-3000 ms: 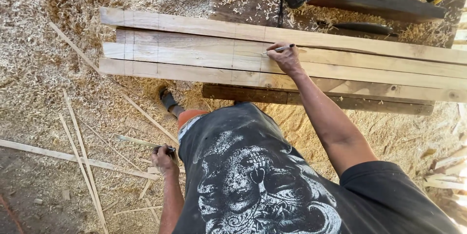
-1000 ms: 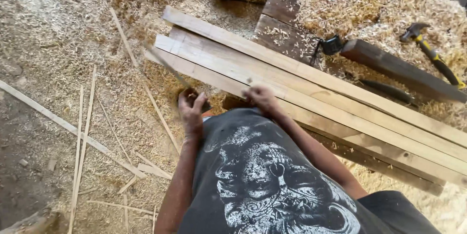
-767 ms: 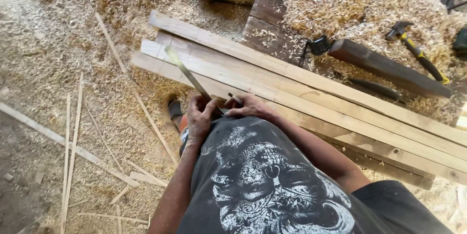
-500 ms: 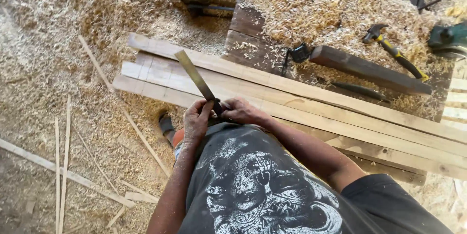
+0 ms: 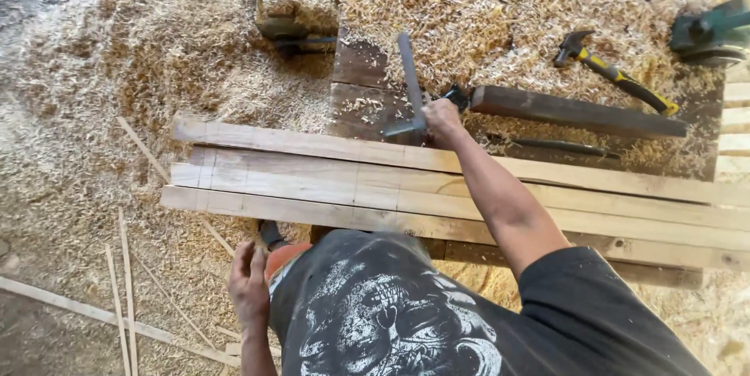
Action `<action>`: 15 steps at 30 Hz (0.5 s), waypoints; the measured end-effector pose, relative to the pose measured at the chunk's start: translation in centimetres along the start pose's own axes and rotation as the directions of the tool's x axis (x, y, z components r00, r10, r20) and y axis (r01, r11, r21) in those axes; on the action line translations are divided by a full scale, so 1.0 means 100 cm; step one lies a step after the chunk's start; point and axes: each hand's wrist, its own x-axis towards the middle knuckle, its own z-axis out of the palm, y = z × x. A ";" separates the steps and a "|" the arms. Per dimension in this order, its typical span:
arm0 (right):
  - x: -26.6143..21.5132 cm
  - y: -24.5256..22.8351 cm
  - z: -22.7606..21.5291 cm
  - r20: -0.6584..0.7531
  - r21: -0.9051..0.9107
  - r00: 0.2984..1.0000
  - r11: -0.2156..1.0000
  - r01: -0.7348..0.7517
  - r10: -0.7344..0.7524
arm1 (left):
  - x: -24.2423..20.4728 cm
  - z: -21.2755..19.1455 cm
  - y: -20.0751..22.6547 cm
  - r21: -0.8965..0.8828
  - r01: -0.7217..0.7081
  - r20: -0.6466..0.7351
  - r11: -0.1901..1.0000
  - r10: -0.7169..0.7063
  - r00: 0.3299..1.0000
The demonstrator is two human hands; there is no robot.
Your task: Marking wooden planks using a square, pencil, and tape measure to prepare for construction.
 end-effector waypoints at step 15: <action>-0.087 -0.099 -0.148 0.013 -0.397 0.982 0.902 -0.169 0.189 | 0.005 -0.021 -0.035 -0.157 -0.090 -0.269 0.984 0.045 0.962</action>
